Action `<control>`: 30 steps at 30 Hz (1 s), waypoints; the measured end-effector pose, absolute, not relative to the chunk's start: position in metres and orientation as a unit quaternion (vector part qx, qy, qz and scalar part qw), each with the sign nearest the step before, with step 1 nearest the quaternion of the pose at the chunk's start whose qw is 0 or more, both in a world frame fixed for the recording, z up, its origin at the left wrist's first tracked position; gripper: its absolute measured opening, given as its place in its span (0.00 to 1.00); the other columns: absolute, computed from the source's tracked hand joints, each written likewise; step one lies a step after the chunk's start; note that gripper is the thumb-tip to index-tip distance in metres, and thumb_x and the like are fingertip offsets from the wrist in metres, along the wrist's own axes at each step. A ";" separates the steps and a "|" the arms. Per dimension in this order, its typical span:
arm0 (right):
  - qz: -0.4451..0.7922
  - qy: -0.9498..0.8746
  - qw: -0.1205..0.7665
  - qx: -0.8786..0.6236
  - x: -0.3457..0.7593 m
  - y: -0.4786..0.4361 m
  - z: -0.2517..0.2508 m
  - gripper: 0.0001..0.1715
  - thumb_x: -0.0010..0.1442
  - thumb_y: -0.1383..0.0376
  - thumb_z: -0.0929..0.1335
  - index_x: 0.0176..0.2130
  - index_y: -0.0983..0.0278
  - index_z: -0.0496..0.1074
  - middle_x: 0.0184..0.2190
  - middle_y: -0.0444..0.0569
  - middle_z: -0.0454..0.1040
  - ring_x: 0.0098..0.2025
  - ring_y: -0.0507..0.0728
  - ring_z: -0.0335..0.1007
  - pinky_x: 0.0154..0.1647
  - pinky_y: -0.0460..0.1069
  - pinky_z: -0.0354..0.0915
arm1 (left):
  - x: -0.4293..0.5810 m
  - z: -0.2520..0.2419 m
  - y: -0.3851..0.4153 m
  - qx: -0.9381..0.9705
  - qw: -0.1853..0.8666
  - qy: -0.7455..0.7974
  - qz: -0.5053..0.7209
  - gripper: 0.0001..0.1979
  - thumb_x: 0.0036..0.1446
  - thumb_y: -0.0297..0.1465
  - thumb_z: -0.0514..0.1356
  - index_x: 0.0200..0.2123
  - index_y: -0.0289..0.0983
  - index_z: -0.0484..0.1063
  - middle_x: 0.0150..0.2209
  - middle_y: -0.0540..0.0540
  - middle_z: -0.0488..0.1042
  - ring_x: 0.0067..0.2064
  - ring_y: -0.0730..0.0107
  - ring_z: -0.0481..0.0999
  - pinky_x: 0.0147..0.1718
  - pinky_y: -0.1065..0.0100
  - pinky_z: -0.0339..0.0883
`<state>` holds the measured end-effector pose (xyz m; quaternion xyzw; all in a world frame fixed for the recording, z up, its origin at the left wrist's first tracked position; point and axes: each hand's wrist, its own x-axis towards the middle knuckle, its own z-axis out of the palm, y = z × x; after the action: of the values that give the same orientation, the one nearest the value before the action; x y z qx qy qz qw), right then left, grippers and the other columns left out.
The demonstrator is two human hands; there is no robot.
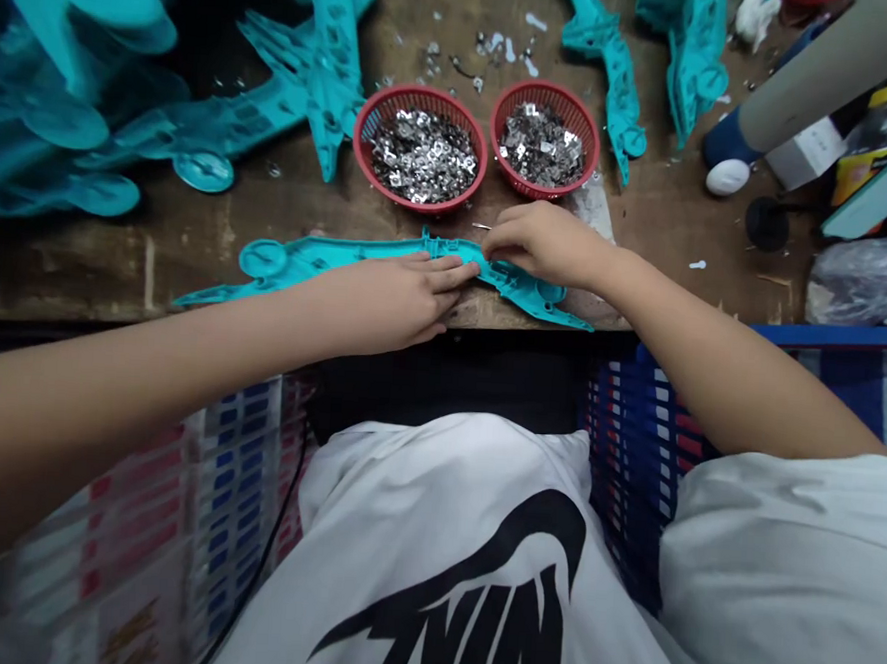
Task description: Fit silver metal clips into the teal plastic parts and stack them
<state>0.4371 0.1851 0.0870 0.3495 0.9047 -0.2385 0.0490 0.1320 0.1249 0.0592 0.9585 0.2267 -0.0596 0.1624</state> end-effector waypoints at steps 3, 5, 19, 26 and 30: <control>-0.222 0.907 0.056 0.353 0.436 0.183 0.084 0.27 0.89 0.57 0.66 0.66 0.58 0.94 0.61 0.58 0.90 0.59 0.68 0.84 0.59 0.58 0.71 | 0.133 0.056 0.125 0.954 0.176 0.237 -0.059 0.22 0.78 0.30 0.64 0.65 0.38 0.94 0.91 0.39 0.73 0.93 0.39 0.71 0.93 0.45 0.66; -0.209 0.907 0.068 0.359 0.434 0.182 0.086 0.28 0.89 0.56 0.66 0.65 0.57 0.95 0.63 0.58 0.90 0.60 0.68 0.84 0.57 0.58 0.70 | 0.133 0.055 0.125 0.953 0.177 0.240 -0.054 0.22 0.78 0.30 0.64 0.65 0.39 0.95 0.90 0.39 0.74 0.92 0.40 0.71 0.93 0.45 0.66; -0.058 0.801 0.191 0.564 0.438 0.182 0.101 0.22 0.78 0.61 0.75 0.63 0.62 0.95 0.59 0.66 0.94 0.60 0.82 0.89 0.60 0.67 0.79 | 0.129 0.078 0.135 0.963 0.125 0.231 -0.060 0.20 0.86 0.34 0.58 0.65 0.38 0.90 0.64 0.32 0.90 0.70 0.40 0.89 0.70 0.47 0.86; -0.148 0.824 0.180 0.516 0.410 0.153 0.143 0.21 0.74 0.61 0.76 0.59 0.60 0.96 0.47 0.57 0.95 0.48 0.68 0.86 0.50 0.58 0.71 | 0.134 0.079 0.131 0.952 0.083 0.286 0.075 0.21 0.85 0.32 0.56 0.61 0.34 0.90 0.61 0.29 0.88 0.67 0.34 0.89 0.67 0.38 0.89; -0.135 0.826 0.236 0.494 0.398 0.142 0.150 0.23 0.76 0.62 0.74 0.61 0.63 0.96 0.49 0.59 0.95 0.46 0.67 0.86 0.44 0.56 0.65 | 0.135 0.072 0.126 0.952 0.094 0.280 0.085 0.31 0.85 0.31 0.56 0.81 0.24 0.79 0.80 0.20 0.81 0.83 0.29 0.82 0.82 0.33 0.81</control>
<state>0.3977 0.1419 0.1502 0.4938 0.8259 -0.1350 0.2362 0.1351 0.1260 0.0723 0.9516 0.2798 0.0854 0.0937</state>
